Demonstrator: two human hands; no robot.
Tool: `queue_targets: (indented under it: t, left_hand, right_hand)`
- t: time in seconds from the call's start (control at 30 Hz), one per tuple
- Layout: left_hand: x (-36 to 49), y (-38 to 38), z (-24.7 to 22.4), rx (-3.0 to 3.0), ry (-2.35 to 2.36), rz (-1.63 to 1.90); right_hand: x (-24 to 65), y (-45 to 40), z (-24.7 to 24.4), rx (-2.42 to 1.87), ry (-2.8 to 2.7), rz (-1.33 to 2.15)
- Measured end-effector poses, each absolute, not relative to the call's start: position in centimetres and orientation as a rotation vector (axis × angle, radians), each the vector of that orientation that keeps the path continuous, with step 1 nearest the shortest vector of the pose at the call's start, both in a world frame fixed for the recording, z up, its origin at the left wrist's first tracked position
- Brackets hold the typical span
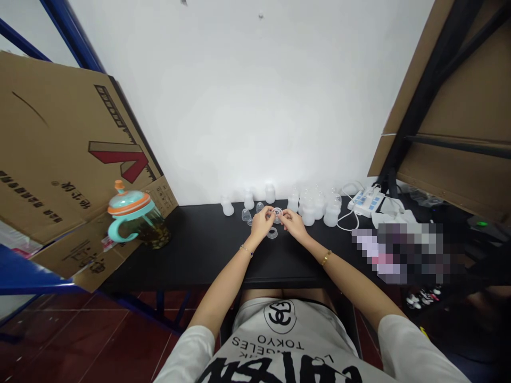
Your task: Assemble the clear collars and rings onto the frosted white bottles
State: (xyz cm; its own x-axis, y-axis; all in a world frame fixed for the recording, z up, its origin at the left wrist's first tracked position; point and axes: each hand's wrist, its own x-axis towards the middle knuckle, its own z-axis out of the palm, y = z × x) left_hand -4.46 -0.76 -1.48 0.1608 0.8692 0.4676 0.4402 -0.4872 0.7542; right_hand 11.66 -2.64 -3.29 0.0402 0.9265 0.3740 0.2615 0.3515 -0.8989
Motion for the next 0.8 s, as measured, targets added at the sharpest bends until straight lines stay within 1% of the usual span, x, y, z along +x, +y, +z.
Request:
queue_targets:
  t: [0.2, 0.47, 0.8]
  left_hand:
    - [-4.45, -1.23, -0.97, 2.059, 1.294, 1.283]
    - [-4.58, -1.22, -0.96, 2.014, 1.193, 1.253]
    - [-4.70, -1.27, -0.71, 2.133, 1.303, 1.226]
  right_hand:
    - [11.59, -2.77, -3.15, -1.175, -1.511, 0.751]
    - [11.61, -2.88, -2.98, -1.186, -1.525, 0.735]
    - [11.72, -2.63, -3.35, -1.206, -1.547, 0.710]
